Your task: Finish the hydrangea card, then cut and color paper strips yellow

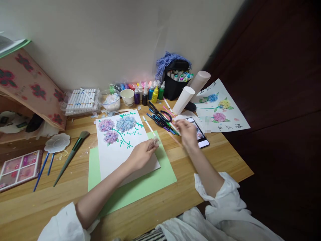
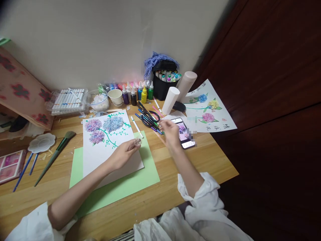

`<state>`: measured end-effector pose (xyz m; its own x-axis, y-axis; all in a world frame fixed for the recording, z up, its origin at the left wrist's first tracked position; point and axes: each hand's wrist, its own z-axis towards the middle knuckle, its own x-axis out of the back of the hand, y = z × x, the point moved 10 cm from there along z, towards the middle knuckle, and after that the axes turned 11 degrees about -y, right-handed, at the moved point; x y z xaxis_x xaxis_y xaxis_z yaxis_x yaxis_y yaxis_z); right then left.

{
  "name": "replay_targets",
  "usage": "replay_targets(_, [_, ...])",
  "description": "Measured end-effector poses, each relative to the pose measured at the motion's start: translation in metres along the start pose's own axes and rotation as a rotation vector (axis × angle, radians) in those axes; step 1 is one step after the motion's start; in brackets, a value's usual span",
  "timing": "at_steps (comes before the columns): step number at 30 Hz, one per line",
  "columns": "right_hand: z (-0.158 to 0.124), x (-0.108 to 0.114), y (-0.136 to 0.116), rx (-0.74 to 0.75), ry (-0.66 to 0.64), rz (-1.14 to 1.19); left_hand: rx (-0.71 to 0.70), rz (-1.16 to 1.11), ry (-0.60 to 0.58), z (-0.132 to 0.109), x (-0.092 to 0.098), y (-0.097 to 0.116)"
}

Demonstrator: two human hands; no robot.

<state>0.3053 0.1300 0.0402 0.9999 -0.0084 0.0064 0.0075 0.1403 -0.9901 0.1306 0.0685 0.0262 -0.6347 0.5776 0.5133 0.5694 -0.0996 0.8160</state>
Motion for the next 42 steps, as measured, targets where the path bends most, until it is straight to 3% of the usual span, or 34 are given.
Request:
replay_targets(2, [0.010,0.019,-0.001,0.017,0.058,0.045,0.001,-0.007,0.005,-0.001,0.003,-0.001])
replay_targets(3, [0.014,0.018,0.004,-0.013,0.018,0.126,0.009,-0.005,0.016,0.000,0.006,-0.002])
replay_targets(8, [0.007,-0.026,0.022,-0.190,-0.322,0.330,0.053,0.135,0.137,0.017,0.019,-0.003])
replay_targets(11, [0.003,-0.034,0.025,-0.196,-0.339,0.358,0.028,0.230,0.212,0.039,0.021,0.003])
replay_targets(14, [0.001,-0.038,0.022,-0.194,-0.350,0.358,-0.090,0.269,0.324,0.048,0.022,0.020])
replay_targets(18, [-0.009,-0.054,0.018,-0.233,-0.449,0.373,-0.283,0.251,0.413,0.030,0.025,0.047])
replay_targets(22, [-0.026,-0.077,0.020,-0.313,-0.578,0.462,-0.402,0.372,0.343,0.009,0.021,0.065])
replay_targets(26, [-0.043,-0.097,0.021,-0.382,-0.681,0.553,-0.435,0.526,0.298,-0.006,0.016,0.061])
replay_targets(29, [-0.058,-0.112,0.016,-0.436,-0.762,0.623,-0.441,0.545,0.334,-0.022,0.019,0.051])
replay_targets(32, [-0.071,-0.127,0.009,-0.459,-0.867,0.640,-0.384,0.384,0.372,-0.035,0.029,0.036])
replay_targets(35, [-0.073,-0.131,0.007,-0.397,-0.904,0.519,-0.245,0.008,0.399,-0.042,0.043,0.011])
replay_targets(38, [-0.061,-0.120,0.011,-0.259,-0.783,0.284,-0.085,-0.379,0.418,-0.045,0.047,-0.015])
replay_targets(42, [-0.052,-0.108,0.008,-0.135,-0.636,0.117,0.027,-0.667,0.316,-0.040,0.026,-0.027])
